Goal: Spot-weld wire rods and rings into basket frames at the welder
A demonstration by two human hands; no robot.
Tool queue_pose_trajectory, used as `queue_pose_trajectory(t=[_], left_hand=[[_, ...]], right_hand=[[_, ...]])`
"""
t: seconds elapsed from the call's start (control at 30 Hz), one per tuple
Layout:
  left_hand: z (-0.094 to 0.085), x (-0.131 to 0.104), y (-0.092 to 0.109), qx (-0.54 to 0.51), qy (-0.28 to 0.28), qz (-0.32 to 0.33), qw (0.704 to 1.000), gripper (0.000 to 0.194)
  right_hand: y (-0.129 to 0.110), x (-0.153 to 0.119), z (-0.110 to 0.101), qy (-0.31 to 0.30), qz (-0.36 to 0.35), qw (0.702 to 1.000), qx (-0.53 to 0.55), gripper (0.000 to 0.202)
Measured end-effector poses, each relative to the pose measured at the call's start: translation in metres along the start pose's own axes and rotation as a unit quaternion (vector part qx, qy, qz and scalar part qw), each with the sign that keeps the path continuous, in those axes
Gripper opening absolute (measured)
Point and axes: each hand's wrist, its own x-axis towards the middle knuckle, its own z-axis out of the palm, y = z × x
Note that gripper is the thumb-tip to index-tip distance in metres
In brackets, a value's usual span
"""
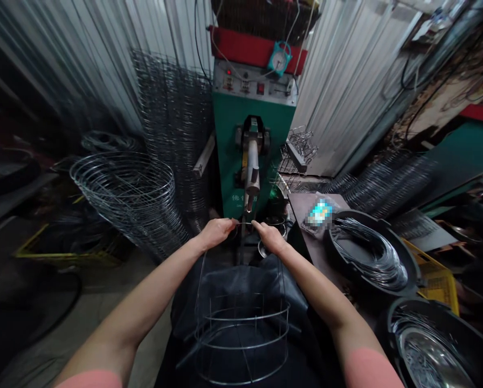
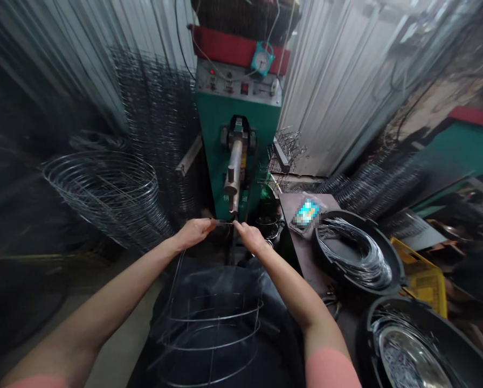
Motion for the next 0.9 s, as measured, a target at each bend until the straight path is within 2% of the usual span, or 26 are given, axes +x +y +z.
queue_pose_trajectory(t=[0.1,0.27,0.6,0.9], left_hand=[[0.0,0.002,0.0,0.038,-0.006,0.01,0.999,0.032],[-0.001,0.003,0.002,0.087,-0.013,0.019,0.996,0.032],[0.002,0.004,0.002,0.113,-0.034,0.026,0.993,0.033],[-0.014,0.02,0.003,0.114,-0.053,-0.002,0.992,0.036]], right_hand=[[0.001,0.0,0.0,-0.004,-0.004,1.0,-0.008,0.06],[0.0,0.002,-0.001,-0.01,-0.006,1.0,-0.021,0.055],[0.001,0.004,0.0,-0.007,-0.01,1.0,0.006,0.052],[0.007,0.016,-0.013,0.003,0.012,1.0,0.02,0.048]])
